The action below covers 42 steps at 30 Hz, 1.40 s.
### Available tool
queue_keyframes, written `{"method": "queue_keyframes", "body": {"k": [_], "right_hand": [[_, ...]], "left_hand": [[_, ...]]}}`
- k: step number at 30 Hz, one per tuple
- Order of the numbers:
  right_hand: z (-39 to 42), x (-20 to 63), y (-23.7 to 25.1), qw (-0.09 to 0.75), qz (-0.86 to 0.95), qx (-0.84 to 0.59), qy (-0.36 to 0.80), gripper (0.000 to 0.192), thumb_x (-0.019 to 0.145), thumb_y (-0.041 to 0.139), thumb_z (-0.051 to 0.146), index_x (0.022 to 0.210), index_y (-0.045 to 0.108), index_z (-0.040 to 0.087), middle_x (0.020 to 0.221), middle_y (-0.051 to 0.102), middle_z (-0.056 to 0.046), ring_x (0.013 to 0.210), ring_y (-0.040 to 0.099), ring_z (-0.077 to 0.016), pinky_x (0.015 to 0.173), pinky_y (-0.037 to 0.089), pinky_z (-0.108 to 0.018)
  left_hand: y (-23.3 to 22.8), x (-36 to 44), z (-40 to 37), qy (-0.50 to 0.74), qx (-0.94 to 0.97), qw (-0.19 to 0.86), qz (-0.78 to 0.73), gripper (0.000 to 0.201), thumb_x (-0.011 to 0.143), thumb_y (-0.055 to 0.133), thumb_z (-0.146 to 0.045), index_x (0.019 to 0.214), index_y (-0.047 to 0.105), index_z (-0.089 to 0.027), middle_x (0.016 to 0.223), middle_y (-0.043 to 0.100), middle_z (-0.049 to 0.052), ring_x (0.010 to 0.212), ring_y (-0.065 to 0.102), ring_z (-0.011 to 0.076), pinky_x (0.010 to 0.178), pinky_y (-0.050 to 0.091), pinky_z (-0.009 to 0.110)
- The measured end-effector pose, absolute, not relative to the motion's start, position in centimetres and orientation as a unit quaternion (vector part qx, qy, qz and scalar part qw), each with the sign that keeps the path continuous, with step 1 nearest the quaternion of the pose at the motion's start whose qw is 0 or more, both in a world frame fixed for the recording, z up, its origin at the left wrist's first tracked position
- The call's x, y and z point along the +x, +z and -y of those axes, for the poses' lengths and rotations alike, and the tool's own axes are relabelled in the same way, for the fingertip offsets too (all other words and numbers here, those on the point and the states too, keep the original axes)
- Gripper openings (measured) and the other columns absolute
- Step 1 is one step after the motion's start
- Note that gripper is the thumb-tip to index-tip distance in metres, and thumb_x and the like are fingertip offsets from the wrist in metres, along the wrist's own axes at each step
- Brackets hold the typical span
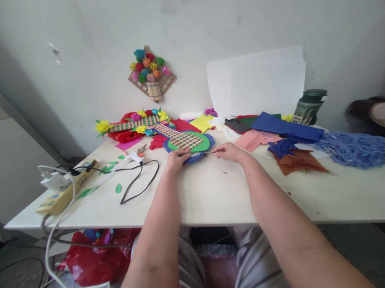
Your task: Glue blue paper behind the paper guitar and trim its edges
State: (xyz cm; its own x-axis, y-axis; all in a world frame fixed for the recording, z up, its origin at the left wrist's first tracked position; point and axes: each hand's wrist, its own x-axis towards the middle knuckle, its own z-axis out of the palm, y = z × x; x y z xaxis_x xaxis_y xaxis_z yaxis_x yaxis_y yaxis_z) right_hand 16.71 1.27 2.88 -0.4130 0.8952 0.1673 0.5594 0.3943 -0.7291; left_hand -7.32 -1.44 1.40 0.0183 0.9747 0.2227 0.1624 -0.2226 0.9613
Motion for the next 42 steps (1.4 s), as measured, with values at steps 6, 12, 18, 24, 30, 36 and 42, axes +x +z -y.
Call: {"method": "queue_keyframes", "body": {"k": [6, 12, 18, 24, 30, 36, 42], "right_hand": [[-0.5, 16.9, 3.2, 0.226, 0.789, -0.463, 0.335, 0.02, 0.072, 0.062, 0.018, 0.09, 0.069, 0.013, 0.063, 0.066, -0.001, 0.058, 0.059, -0.0118, 0.057, 0.046, -0.022], [-1.4, 16.0, 1.9, 0.235, 0.801, -0.497, 0.236, 0.011, 0.068, 0.066, 0.021, 0.079, 0.066, 0.017, 0.067, 0.067, 0.0, 0.061, 0.061, -0.0121, 0.056, 0.043, -0.021], [-0.8, 15.0, 2.5, 0.24, 0.822, -0.505, 0.109, 0.009, 0.069, 0.069, 0.024, 0.077, 0.068, 0.02, 0.079, 0.07, 0.001, 0.072, 0.061, -0.0131, 0.062, 0.041, -0.022], [-0.3, 14.2, 3.0, 0.247, 0.821, -0.508, 0.083, 0.01, 0.07, 0.07, 0.025, 0.079, 0.069, 0.021, 0.085, 0.07, 0.0, 0.072, 0.061, -0.0135, 0.064, 0.041, -0.023], [-0.6, 13.8, 2.6, 0.285, 0.821, -0.487, 0.089, 0.009, 0.07, 0.07, 0.024, 0.078, 0.069, 0.021, 0.084, 0.069, 0.0, 0.071, 0.06, -0.0135, 0.064, 0.042, -0.023], [-0.6, 13.6, 2.4, 0.303, 0.819, -0.477, 0.096, 0.009, 0.069, 0.07, 0.024, 0.077, 0.069, 0.02, 0.083, 0.069, -0.001, 0.07, 0.059, -0.0129, 0.063, 0.04, -0.022], [-0.8, 13.5, 2.2, 0.31, 0.819, -0.472, 0.103, 0.009, 0.07, 0.069, 0.024, 0.078, 0.069, 0.02, 0.082, 0.068, 0.0, 0.07, 0.058, -0.0129, 0.063, 0.04, -0.023]], "left_hand": [[1.5, -7.3, 1.5, 0.498, 0.594, 0.391, -0.496, 0.039, 0.058, 0.074, -0.04, 0.089, 0.073, -0.015, 0.131, 0.053, 0.009, 0.078, 0.064, 0.0193, 0.047, 0.049, 0.023], [1.7, -7.2, 1.7, 0.494, 0.601, 0.383, -0.497, 0.038, 0.061, 0.073, -0.038, 0.09, 0.072, -0.013, 0.131, 0.053, 0.01, 0.072, 0.064, 0.0174, 0.044, 0.048, 0.024], [1.9, -7.3, 1.9, 0.495, 0.602, 0.385, -0.495, 0.038, 0.06, 0.072, -0.038, 0.088, 0.072, -0.013, 0.131, 0.053, 0.01, 0.074, 0.064, 0.0191, 0.043, 0.048, 0.024], [1.6, -7.5, 1.5, 0.499, 0.595, 0.392, -0.493, 0.034, 0.058, 0.073, -0.04, 0.081, 0.072, -0.015, 0.13, 0.054, 0.008, 0.095, 0.062, 0.0273, 0.051, 0.052, 0.027], [1.6, -7.4, 1.5, 0.505, 0.583, 0.405, -0.49, 0.033, 0.056, 0.074, -0.038, 0.078, 0.071, -0.013, 0.129, 0.054, 0.011, 0.096, 0.061, 0.0296, 0.058, 0.055, 0.032], [1.8, -7.4, 1.6, 0.504, 0.58, 0.407, -0.494, 0.034, 0.056, 0.074, -0.037, 0.078, 0.071, -0.012, 0.129, 0.054, 0.011, 0.094, 0.062, 0.0289, 0.058, 0.055, 0.032], [1.9, -7.3, 1.8, 0.504, 0.573, 0.417, -0.494, 0.032, 0.057, 0.074, -0.037, 0.077, 0.071, -0.012, 0.131, 0.053, 0.01, 0.085, 0.064, 0.025, 0.055, 0.054, 0.029]]}}
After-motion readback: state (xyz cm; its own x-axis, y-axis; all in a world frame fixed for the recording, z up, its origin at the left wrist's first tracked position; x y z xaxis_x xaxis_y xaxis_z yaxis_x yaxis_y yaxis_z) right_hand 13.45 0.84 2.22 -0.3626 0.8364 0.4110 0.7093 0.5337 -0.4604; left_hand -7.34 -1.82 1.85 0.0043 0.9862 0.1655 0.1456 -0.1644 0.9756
